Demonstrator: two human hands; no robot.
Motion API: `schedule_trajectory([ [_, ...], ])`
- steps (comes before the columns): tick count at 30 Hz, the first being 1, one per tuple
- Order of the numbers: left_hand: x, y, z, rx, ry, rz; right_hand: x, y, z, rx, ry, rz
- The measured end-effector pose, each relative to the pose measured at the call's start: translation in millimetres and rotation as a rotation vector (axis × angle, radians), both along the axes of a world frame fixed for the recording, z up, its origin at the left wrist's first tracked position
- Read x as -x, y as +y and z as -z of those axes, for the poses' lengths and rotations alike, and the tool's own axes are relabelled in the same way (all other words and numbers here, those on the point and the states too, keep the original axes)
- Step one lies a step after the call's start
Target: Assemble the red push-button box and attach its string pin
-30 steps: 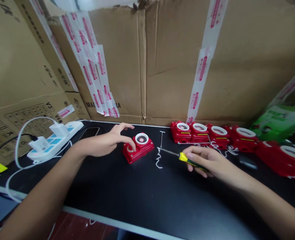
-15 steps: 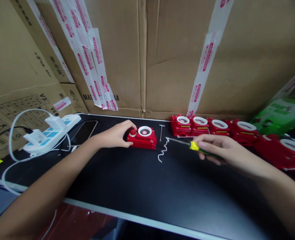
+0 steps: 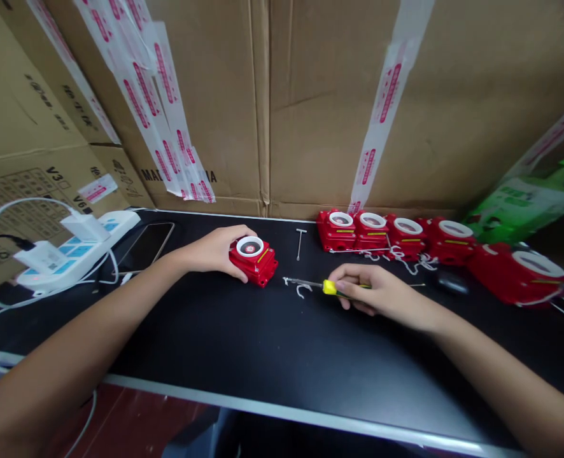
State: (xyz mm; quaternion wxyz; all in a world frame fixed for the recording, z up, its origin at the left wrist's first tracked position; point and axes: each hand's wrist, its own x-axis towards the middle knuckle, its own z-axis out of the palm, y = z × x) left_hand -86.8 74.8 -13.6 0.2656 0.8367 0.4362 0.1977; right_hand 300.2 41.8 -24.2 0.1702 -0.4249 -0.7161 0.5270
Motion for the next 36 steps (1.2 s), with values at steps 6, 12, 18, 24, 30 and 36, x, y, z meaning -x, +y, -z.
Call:
schedule_trajectory([
  [6, 6, 3, 1.4, 0.007, -0.044, -0.025, 7, -3, 11, 0.010, 0.012, -0.030],
  [12, 8, 5, 1.7, 0.005, -0.055, -0.058, 15, -7, 17, -0.094, 0.059, 0.030],
  [18, 5, 3, 0.8, 0.027, -0.068, -0.066, 20, -9, 17, -0.150, 0.041, 0.011],
  [24, 5, 3, 2.0, 0.025, -0.074, -0.055, 19, -11, 17, -0.148, 0.032, 0.016],
  [30, 4, 3, 2.5, -0.010, -0.044, -0.041, 19, -10, 20, -0.176, 0.049, 0.010],
  [36, 1, 1, -0.8, 0.005, -0.058, -0.060, 19, -9, 21, -0.188, 0.035, 0.010],
])
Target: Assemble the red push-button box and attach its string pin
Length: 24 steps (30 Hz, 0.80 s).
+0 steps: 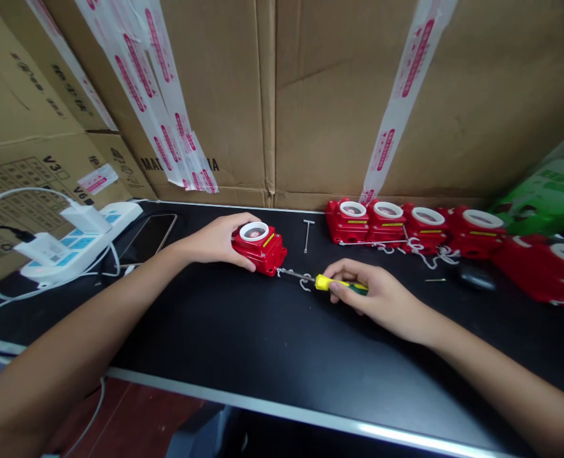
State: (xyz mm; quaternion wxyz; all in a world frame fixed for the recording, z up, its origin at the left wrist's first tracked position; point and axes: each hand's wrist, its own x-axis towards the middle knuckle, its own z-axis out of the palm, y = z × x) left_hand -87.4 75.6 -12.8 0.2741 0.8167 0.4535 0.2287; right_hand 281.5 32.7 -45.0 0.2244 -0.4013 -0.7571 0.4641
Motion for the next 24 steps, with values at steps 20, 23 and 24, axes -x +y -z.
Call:
schedule_trajectory([
  [20, -5, 2, 12.2, -0.161, -0.002, -0.005, -3, -5, -1, -0.271, -0.130, 0.021],
  [23, -8, 2, 18.1, -0.257, -0.020, 0.059, -9, 0, 1, -0.349, -0.148, 0.024],
  [24, -8, 1, 19.8, -0.296, -0.025, 0.080, -11, 2, 1, -0.358, -0.150, 0.014],
])
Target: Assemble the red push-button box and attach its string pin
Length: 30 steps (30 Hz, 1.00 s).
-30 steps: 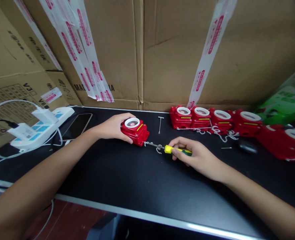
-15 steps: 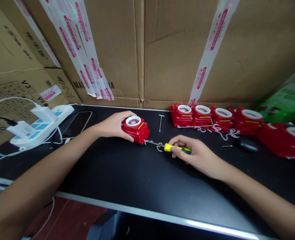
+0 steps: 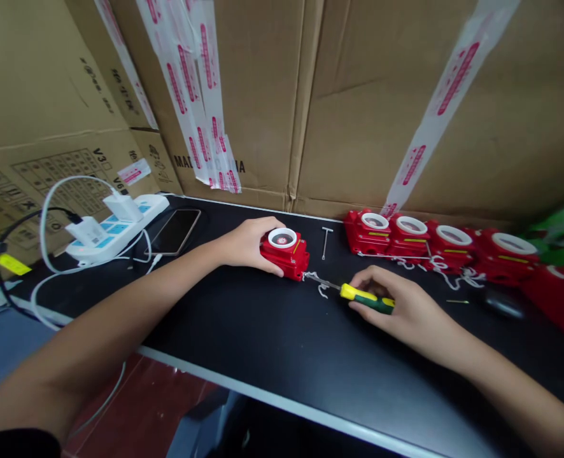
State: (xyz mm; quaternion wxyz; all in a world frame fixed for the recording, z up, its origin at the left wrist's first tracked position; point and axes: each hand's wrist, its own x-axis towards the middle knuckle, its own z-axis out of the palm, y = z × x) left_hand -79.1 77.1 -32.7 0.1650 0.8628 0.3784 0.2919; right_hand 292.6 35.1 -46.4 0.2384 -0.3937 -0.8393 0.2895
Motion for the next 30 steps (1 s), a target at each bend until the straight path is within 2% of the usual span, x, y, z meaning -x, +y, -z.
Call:
schedule_trajectory([
  [3, -2, 0, 4.0, -0.117, -0.012, 0.019, -4, 5, -3, -0.006, 0.006, 0.001],
  [8, -4, -1, 4.0, -0.228, -0.027, 0.020, -7, 7, -11, 0.015, -0.007, 0.053],
  [13, -3, -4, -0.9, -0.379, -0.015, 0.048, -7, 6, -15, 0.121, -0.075, 0.030],
  [17, -2, -4, -2.4, -0.411, 0.024, 0.075, -3, 5, -11, 0.131, -0.002, 0.054],
  [20, -3, -5, -2.9, -0.437, 0.030, 0.078, -3, 7, -9, 0.081, 0.095, 0.084],
  [24, -5, -7, -5.0, -0.464, 0.002, 0.075, -6, 8, -13, 0.044, 0.112, 0.103],
  [27, -6, -10, -7.2, -0.467, 0.000, 0.056, -7, 6, -18, 0.067, 0.112, 0.116],
  [30, -6, -11, -9.1, -0.450, -0.010, 0.033, -7, 3, -24, 0.153, 0.118, 0.112],
])
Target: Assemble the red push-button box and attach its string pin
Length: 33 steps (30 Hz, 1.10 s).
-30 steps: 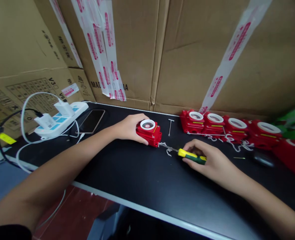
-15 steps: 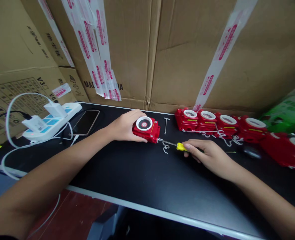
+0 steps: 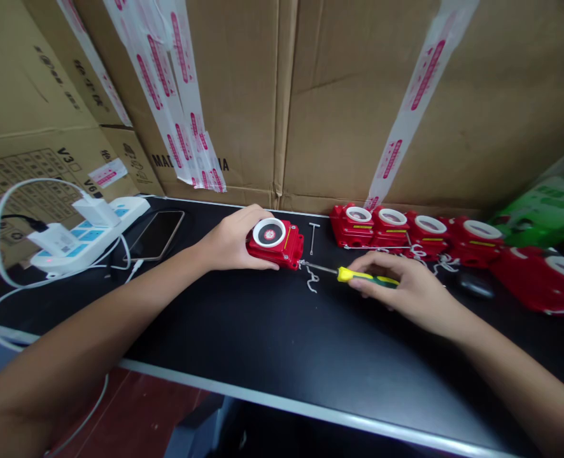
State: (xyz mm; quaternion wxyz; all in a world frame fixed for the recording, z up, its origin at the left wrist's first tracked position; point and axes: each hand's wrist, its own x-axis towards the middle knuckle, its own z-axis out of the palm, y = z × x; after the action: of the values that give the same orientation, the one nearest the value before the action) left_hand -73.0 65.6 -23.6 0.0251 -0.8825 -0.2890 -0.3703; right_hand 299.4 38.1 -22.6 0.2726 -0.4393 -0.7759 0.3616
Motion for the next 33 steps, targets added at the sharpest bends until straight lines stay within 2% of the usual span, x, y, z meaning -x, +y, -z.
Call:
schedule_trajectory([
  [2, 0, 0, -1.0, -0.003, 0.000, -0.003, 0, -2, -3, 0.037, 0.015, -0.004],
  [8, -1, -2, -2.3, -0.011, 0.015, -0.006, 1, -3, -2, 0.022, 0.012, 0.017],
  [13, -1, -3, -1.5, 0.004, 0.011, -0.028, 0, 0, 4, -0.146, 0.031, -0.011],
  [15, -2, -4, -1.7, 0.014, 0.013, -0.031, -1, 0, 4, -0.155, 0.026, -0.013],
  [21, -6, -9, -4.8, 0.032, 0.031, -0.030, -2, -7, -5, 0.033, 0.128, 0.004],
  [26, -9, -12, -6.6, -0.002, 0.035, -0.011, -3, -8, -7, 0.110, 0.032, -0.029],
  [31, -10, -13, -8.2, -0.032, 0.046, -0.007, -4, -6, -6, -0.133, -0.019, -0.084],
  [33, -10, -14, -8.6, -0.037, 0.042, -0.010, -3, -6, -6, -0.131, 0.006, -0.091],
])
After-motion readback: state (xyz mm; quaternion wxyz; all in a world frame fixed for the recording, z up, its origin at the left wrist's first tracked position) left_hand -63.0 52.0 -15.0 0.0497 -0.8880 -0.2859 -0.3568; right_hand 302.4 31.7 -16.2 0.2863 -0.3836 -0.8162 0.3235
